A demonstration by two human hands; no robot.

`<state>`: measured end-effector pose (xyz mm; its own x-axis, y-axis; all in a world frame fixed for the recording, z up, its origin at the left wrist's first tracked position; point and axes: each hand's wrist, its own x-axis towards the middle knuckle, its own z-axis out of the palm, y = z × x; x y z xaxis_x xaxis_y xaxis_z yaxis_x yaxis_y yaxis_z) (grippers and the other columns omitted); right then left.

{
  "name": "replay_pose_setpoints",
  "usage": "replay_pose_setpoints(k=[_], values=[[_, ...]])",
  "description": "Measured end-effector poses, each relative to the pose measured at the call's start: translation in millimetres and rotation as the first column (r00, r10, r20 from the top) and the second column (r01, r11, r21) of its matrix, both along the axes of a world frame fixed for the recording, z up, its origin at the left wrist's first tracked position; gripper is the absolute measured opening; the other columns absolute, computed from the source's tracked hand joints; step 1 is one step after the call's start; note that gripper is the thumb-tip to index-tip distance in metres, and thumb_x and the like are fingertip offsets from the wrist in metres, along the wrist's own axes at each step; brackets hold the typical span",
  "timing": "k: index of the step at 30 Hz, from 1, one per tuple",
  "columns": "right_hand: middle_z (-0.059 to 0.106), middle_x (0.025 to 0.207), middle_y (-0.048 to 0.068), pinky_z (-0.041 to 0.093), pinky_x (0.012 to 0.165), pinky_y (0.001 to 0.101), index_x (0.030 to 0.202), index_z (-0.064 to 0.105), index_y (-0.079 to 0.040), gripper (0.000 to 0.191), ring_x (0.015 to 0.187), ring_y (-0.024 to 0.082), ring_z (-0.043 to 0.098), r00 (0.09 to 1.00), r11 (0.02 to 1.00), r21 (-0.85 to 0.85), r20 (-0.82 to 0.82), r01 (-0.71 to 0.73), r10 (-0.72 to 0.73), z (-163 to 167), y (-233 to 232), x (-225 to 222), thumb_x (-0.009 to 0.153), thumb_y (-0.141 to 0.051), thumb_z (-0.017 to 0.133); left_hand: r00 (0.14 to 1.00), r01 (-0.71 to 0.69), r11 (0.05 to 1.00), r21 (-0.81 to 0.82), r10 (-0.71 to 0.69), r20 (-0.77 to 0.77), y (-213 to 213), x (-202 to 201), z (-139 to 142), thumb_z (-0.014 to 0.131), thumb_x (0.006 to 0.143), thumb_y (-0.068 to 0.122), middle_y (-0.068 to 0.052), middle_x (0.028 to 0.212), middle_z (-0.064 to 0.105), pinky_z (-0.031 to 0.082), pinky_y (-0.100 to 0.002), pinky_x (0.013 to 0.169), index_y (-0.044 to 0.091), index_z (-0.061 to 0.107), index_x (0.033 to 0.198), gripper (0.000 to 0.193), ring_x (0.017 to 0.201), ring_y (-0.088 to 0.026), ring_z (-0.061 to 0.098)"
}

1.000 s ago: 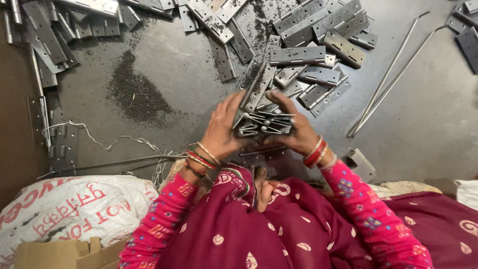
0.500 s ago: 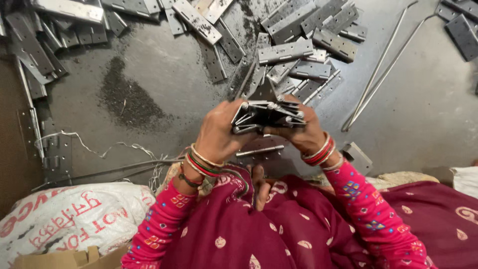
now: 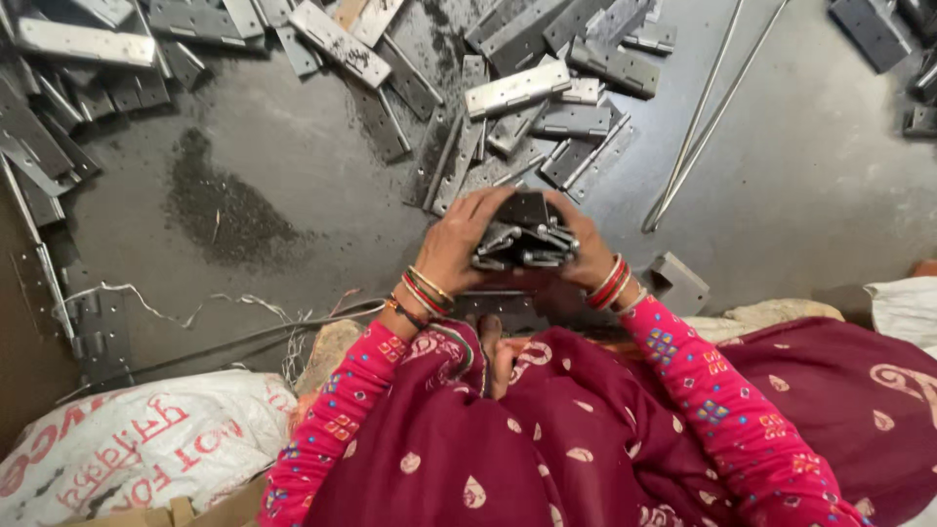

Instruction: The person sorts metal hinges by hand, picking them up from a large pile on the floor, gathering them into small stacks, and moving them aside.

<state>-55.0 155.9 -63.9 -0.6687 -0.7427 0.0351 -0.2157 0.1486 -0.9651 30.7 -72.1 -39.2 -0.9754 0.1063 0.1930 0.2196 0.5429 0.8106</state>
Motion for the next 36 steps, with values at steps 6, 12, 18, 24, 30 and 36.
replay_pose_setpoints(k=[6, 12, 18, 24, 30, 36], values=[[0.074, 0.110, 0.001, 0.057, 0.092, 0.0260, 0.124, 0.066, -0.006, 0.058, 0.101, 0.009, 0.067, 0.974, 0.987, -0.001, 0.157, 0.163, -0.161, 11.6, -5.9, -7.5, 0.075, -0.013, 0.095, 0.999, -0.038, 0.997, 0.062, 0.037, 0.012, -0.9, -17.3, 21.6, 0.083, 0.071, 0.009, -0.014, 0.123, 0.064, 0.054, -0.043, 0.093, 0.010, 0.056, 0.137, 0.072, 0.114, -0.039, 0.064], [0.071, 0.110, 0.004, 0.060, 0.084, 0.0242, 0.128, 0.063, -0.006, 0.061, 0.095, 0.011, 0.071, 0.980, 0.986, -0.122, -0.148, 0.116, -0.133, 104.2, 21.7, -7.3, 0.077, -0.013, 0.094, 0.993, -0.031, 0.998, -0.048, 0.025, -0.119, 6.4, -4.5, 112.5, 0.087, 0.075, 0.010, -0.011, 0.125, 0.065, 0.055, -0.041, 0.094, 0.011, 0.054, 0.147, 0.079, 0.113, -0.036, 0.066], [0.062, 0.134, 0.015, 0.055, 0.103, 0.0361, 0.146, 0.045, -0.005, 0.096, 0.118, 0.029, 0.064, 0.947, 0.985, -0.164, -0.303, 0.054, -0.103, 92.4, 22.5, 2.2, 0.067, -0.021, 0.097, 0.970, 0.036, 0.999, -0.009, -0.037, -0.238, 14.6, -11.0, 100.4, 0.091, 0.062, 0.024, -0.024, 0.147, 0.050, 0.052, -0.045, 0.097, 0.011, 0.032, 0.157, 0.112, 0.120, -0.043, 0.058], [0.070, 0.120, 0.009, 0.055, 0.097, 0.0338, 0.141, 0.050, -0.001, 0.086, 0.109, 0.020, 0.067, 0.969, 0.982, 0.059, -0.182, 0.179, -0.166, 4.7, 22.0, -2.6, 0.072, -0.024, 0.096, 1.000, 0.030, 0.998, 0.052, -0.029, -0.009, 29.9, -28.9, -6.7, 0.082, 0.069, 0.014, -0.022, 0.145, 0.058, 0.054, -0.046, 0.099, 0.008, 0.032, 0.161, 0.105, 0.122, -0.043, 0.061], [0.077, 0.111, 0.008, 0.060, 0.090, 0.0328, 0.119, 0.074, 0.000, 0.040, 0.098, 0.017, 0.072, 0.831, 0.900, -0.031, 0.401, 0.434, -0.386, -28.3, 16.6, -21.4, 0.084, -0.014, 0.088, 0.975, -0.036, 0.996, -0.083, 0.054, 0.217, 34.9, -67.3, -19.1, 0.089, 0.069, 0.026, -0.027, 0.107, 0.070, 0.054, -0.051, 0.084, 0.000, 0.058, 0.125, 0.070, 0.100, -0.046, 0.066], [0.071, 0.117, 0.010, 0.060, 0.090, 0.0401, 0.127, 0.065, -0.005, 0.051, 0.106, 0.022, 0.068, 0.429, 0.644, -0.185, 0.869, 0.742, -0.246, -0.6, 13.3, 0.4, 0.082, -0.023, 0.081, 0.951, 0.170, 0.894, -0.416, -0.038, 0.308, 87.4, -107.8, 44.6, 0.089, 0.070, 0.033, -0.021, 0.091, 0.072, 0.055, -0.051, 0.075, 0.005, 0.066, 0.096, 0.045, 0.087, -0.042, 0.069]])
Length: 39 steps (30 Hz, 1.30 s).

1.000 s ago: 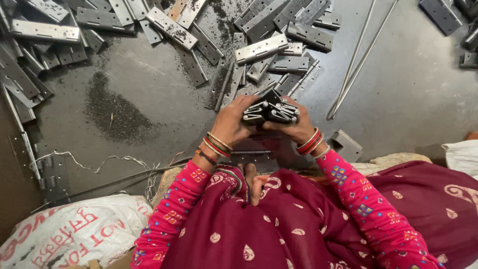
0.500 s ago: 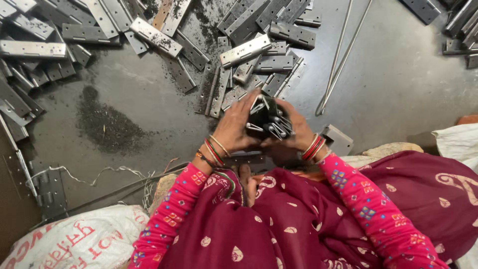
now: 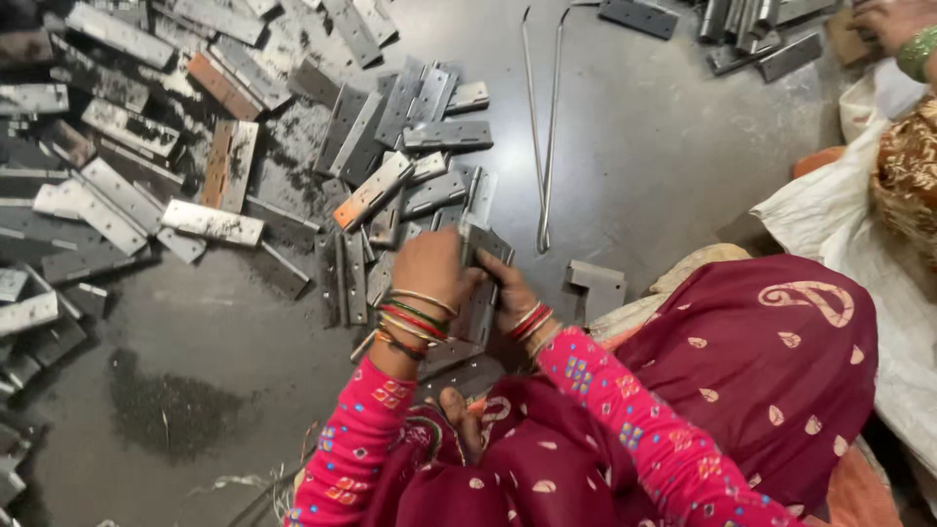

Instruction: The person sorts metal hinges by hand, picking them up from a large pile on the floor, gathering them into small stacks, and moving them aside.

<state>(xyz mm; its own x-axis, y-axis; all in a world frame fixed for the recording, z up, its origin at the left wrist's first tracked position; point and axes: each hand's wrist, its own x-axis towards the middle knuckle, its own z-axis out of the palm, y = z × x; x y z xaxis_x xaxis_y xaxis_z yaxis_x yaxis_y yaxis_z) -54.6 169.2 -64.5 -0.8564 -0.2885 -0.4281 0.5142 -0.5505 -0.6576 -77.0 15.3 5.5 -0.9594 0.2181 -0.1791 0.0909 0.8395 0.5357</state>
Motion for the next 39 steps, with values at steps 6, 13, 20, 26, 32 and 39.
replay_pose_setpoints(k=[6, 13, 20, 26, 32, 39], values=[[0.065, 0.128, 0.015, 0.062, 0.092, 0.0498, 0.137, 0.055, -0.007, 0.072, 0.118, 0.032, 0.064, 0.898, 0.908, -0.142, -0.147, 0.395, -0.414, 35.8, 53.3, -40.7, 0.079, -0.043, 0.077, 0.882, 0.124, 0.981, 0.151, -0.039, -0.469, 74.6, -7.9, 74.0, 0.078, 0.087, 0.018, -0.016, 0.104, 0.069, 0.055, -0.044, 0.080, 0.004, 0.064, 0.112, 0.032, 0.099, -0.036, 0.067], [0.060, 0.138, 0.022, 0.065, 0.089, 0.0605, 0.147, 0.047, -0.005, 0.093, 0.128, 0.042, 0.061, 0.825, 0.848, -0.036, -0.215, 0.528, -0.523, 107.6, 218.0, -251.8, 0.077, -0.060, 0.075, 0.989, 0.088, 0.993, -0.083, -0.098, -0.114, 17.2, 63.6, 27.7, 0.081, 0.079, 0.029, -0.014, 0.100, 0.067, 0.053, -0.044, 0.079, 0.005, 0.059, 0.128, 0.059, 0.094, -0.034, 0.063], [0.059, 0.132, 0.023, 0.068, 0.073, 0.0519, 0.144, 0.032, -0.004, 0.083, 0.114, 0.036, 0.071, 0.930, 0.788, 0.524, -0.329, 0.324, -0.163, 99.2, 159.9, -210.0, 0.084, -0.032, 0.082, 0.983, 0.026, 0.902, -0.432, -0.102, -0.154, 5.3, 140.3, -44.1, 0.086, 0.070, 0.021, -0.008, 0.107, 0.063, 0.049, -0.042, 0.081, 0.008, 0.059, 0.125, 0.062, 0.101, -0.028, 0.059], [0.073, 0.110, 0.011, 0.064, 0.066, 0.0322, 0.127, 0.061, 0.001, 0.051, 0.097, 0.018, 0.072, 0.912, 0.647, 0.762, -0.274, 0.014, 0.304, 41.5, 65.9, -80.5, 0.089, -0.028, 0.079, 1.000, -0.025, 0.972, -0.234, 0.024, -0.008, -8.4, 141.6, -55.1, 0.089, 0.063, 0.022, -0.011, 0.104, 0.058, 0.046, -0.047, 0.082, 0.011, 0.059, 0.111, 0.058, 0.103, -0.033, 0.055], [0.077, 0.102, 0.011, 0.059, 0.080, 0.0331, 0.120, 0.069, -0.001, 0.045, 0.094, 0.019, 0.075, 0.689, 0.451, 0.892, -0.319, -0.013, 0.651, 22.4, 27.7, -32.2, 0.089, -0.033, 0.081, 0.986, -0.166, 0.986, -0.010, 0.166, -0.019, -36.4, 140.0, -55.9, 0.091, 0.063, 0.029, -0.013, 0.108, 0.060, 0.050, -0.047, 0.082, 0.007, 0.065, 0.111, 0.059, 0.102, -0.036, 0.058], [0.073, 0.094, 0.022, 0.057, 0.078, 0.0445, 0.111, 0.066, 0.000, 0.059, 0.089, 0.039, 0.072, 0.362, 0.076, 0.986, -0.018, -0.146, 0.932, -24.6, 7.4, 7.4, 0.077, -0.043, 0.090, 0.989, -0.143, 0.980, 0.137, 0.136, 0.059, -59.2, 134.3, -68.4, 0.089, 0.065, 0.032, -0.014, 0.103, 0.063, 0.051, -0.048, 0.084, 0.006, 0.068, 0.107, 0.054, 0.102, -0.038, 0.060]])
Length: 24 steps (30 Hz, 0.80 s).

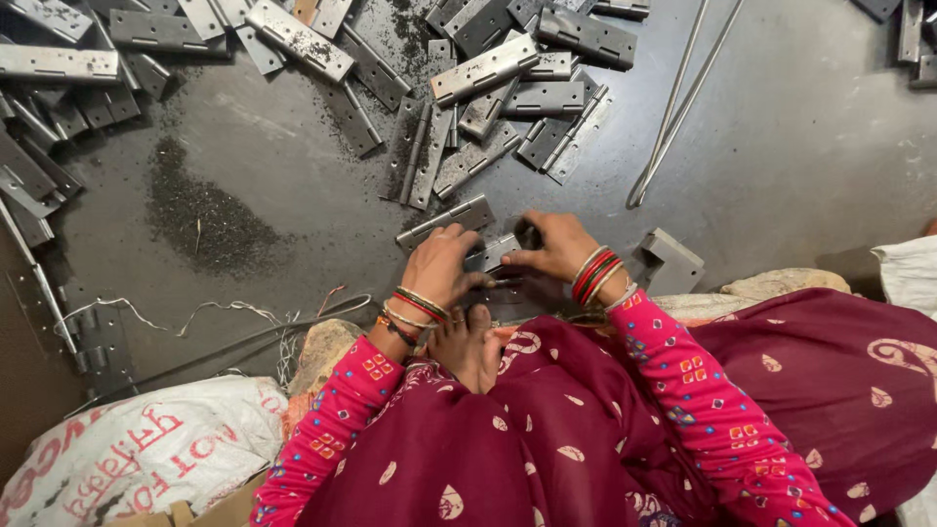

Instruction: The person sorts metal hinges by hand, picking them up from a large pile on the floor, gathering them into small stacks, and moving them aside.

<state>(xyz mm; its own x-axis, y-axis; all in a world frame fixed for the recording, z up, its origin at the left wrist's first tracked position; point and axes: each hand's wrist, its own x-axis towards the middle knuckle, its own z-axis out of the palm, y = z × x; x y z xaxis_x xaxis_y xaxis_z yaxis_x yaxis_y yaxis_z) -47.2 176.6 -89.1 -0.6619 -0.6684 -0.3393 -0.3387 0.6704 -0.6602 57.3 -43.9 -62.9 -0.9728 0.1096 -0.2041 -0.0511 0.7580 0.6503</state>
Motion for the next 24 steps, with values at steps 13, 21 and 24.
replay_pose_setpoints(k=[13, 21, 24], values=[[0.060, 0.114, 0.015, 0.047, 0.082, 0.0519, 0.121, 0.060, -0.006, 0.081, 0.113, 0.036, 0.055, 0.937, 0.963, 0.228, -0.280, -0.145, 0.208, 27.3, -38.0, 48.3, 0.055, -0.038, 0.094, 0.939, -0.244, 0.926, -0.287, 0.152, -0.308, -3.5, 8.0, 6.0, 0.082, 0.073, 0.020, -0.014, 0.115, 0.062, 0.049, -0.047, 0.086, 0.005, 0.061, 0.108, 0.044, 0.107, -0.036, 0.058], [0.057, 0.110, 0.009, 0.042, 0.090, 0.0513, 0.102, 0.064, -0.012, 0.055, 0.116, 0.032, 0.051, 0.920, 0.950, 0.265, -0.307, -0.163, 0.243, 18.4, -47.1, 57.4, 0.062, -0.037, 0.093, 0.966, -0.257, 0.897, -0.359, 0.236, -0.102, -4.1, -6.1, 9.2, 0.091, 0.063, 0.025, -0.014, 0.110, 0.058, 0.045, -0.046, 0.088, 0.006, 0.059, 0.112, 0.062, 0.105, -0.034, 0.054], [0.057, 0.109, 0.010, 0.042, 0.088, 0.0508, 0.105, 0.064, -0.009, 0.057, 0.112, 0.031, 0.051, 0.914, 0.959, 0.255, -0.347, -0.124, 0.210, 20.5, -44.8, 62.5, 0.063, -0.034, 0.092, 0.973, -0.231, 0.926, -0.299, 0.222, -0.063, -5.7, -4.7, 10.2, 0.090, 0.065, 0.021, -0.014, 0.109, 0.060, 0.048, -0.046, 0.087, 0.008, 0.060, 0.109, 0.055, 0.105, -0.035, 0.057]])
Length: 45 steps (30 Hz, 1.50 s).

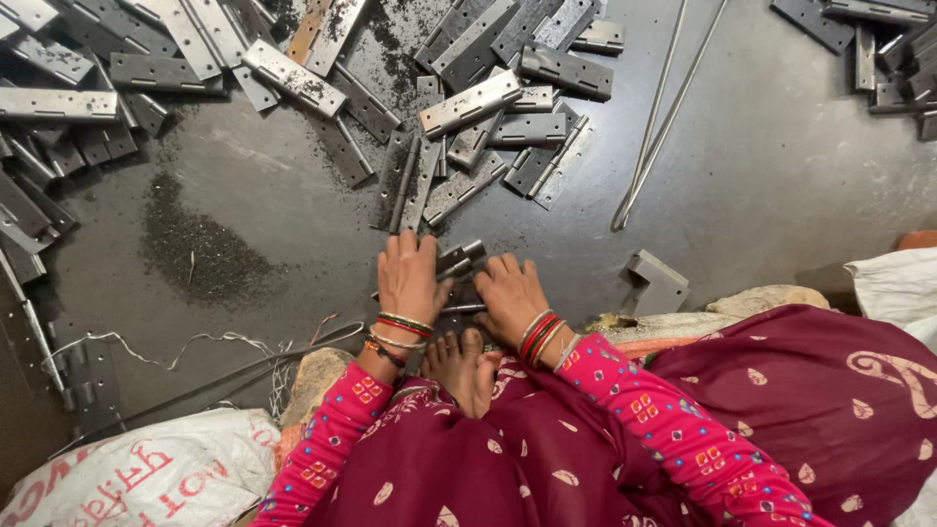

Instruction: The person sorts metal hinges by hand, picking them up from a large pile on the floor, gathering them into small stacks, and moving them aside.

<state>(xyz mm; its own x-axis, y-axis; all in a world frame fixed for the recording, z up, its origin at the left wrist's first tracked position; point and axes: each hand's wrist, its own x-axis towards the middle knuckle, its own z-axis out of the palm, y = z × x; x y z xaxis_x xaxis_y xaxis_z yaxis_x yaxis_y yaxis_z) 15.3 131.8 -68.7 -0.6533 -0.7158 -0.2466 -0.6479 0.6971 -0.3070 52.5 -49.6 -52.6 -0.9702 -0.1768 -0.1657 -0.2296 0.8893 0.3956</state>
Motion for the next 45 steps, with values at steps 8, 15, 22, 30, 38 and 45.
replay_pose_setpoints(k=[8, 15, 22, 30, 38, 45], values=[[0.060, 0.106, 0.012, 0.047, 0.086, 0.0493, 0.101, 0.064, -0.007, 0.049, 0.108, 0.033, 0.055, 0.997, 0.999, -0.038, 0.073, 0.002, 0.001, -9.5, 1.2, -8.6, 0.063, -0.026, 0.087, 0.981, -0.036, 0.949, 0.314, 0.093, -0.168, -23.4, -70.8, 20.5, 0.087, 0.081, 0.022, -0.016, 0.096, 0.077, 0.057, -0.046, 0.074, 0.006, 0.063, 0.110, 0.040, 0.085, -0.036, 0.075], [0.071, 0.098, 0.018, 0.055, 0.080, 0.0490, 0.111, 0.070, -0.006, 0.042, 0.093, 0.041, 0.067, 0.966, 0.976, -0.186, 0.249, 0.113, -0.064, -11.2, 37.4, -31.8, 0.075, -0.024, 0.084, 0.985, -0.050, 0.915, 0.400, 0.111, -0.130, -36.2, -249.7, 19.4, 0.089, 0.074, 0.035, -0.015, 0.116, 0.071, 0.054, -0.044, 0.094, 0.011, 0.068, 0.116, 0.053, 0.109, -0.030, 0.068], [0.077, 0.088, 0.014, 0.059, 0.070, 0.0344, 0.106, 0.072, 0.002, 0.043, 0.078, 0.018, 0.074, 0.634, 0.512, -0.373, 0.478, 0.774, -0.609, -21.9, 83.0, -129.4, 0.087, -0.036, 0.077, 0.985, -0.117, 0.960, 0.254, 0.145, -0.091, -44.4, -306.9, 5.2, 0.091, 0.065, 0.057, -0.026, 0.129, 0.055, 0.046, -0.054, 0.099, 0.004, 0.049, 0.134, 0.097, 0.122, -0.043, 0.050], [0.076, 0.080, 0.017, 0.057, 0.067, 0.0368, 0.094, 0.074, 0.004, 0.046, 0.070, 0.022, 0.073, 0.541, 0.417, -0.375, 0.339, 0.828, -0.770, -36.6, 63.6, -158.6, 0.089, -0.042, 0.079, 0.980, -0.145, 0.966, 0.216, 0.110, 0.169, -50.6, -307.9, 4.7, 0.091, 0.053, 0.074, -0.021, 0.130, 0.055, 0.044, -0.049, 0.108, -0.004, 0.062, 0.120, 0.107, 0.126, -0.040, 0.049], [0.078, 0.091, 0.016, 0.056, 0.074, 0.0364, 0.105, 0.076, 0.004, 0.033, 0.082, 0.021, 0.074, 0.672, 0.450, -0.558, 0.290, 0.697, -0.681, -54.4, 58.5, -155.4, 0.088, -0.024, 0.074, 0.979, -0.006, 0.966, 0.258, 0.058, -0.193, -13.6, -248.2, -31.4, 0.094, 0.061, 0.064, -0.023, 0.143, 0.041, 0.028, -0.057, 0.116, -0.003, 0.066, 0.123, 0.096, 0.139, -0.043, 0.028], [0.072, 0.097, 0.009, 0.055, 0.061, 0.0327, 0.113, 0.070, 0.001, 0.036, 0.081, 0.018, 0.068, 0.213, 0.057, -0.211, 0.854, 0.976, -0.474, -34.5, 45.2, -140.4, 0.090, -0.028, 0.069, 0.992, -0.017, 0.960, 0.281, 0.051, -0.113, -1.9, -210.9, -22.8, 0.093, 0.055, 0.059, -0.026, 0.144, 0.039, 0.034, -0.056, 0.111, 0.004, 0.062, 0.128, 0.096, 0.131, -0.045, 0.036]])
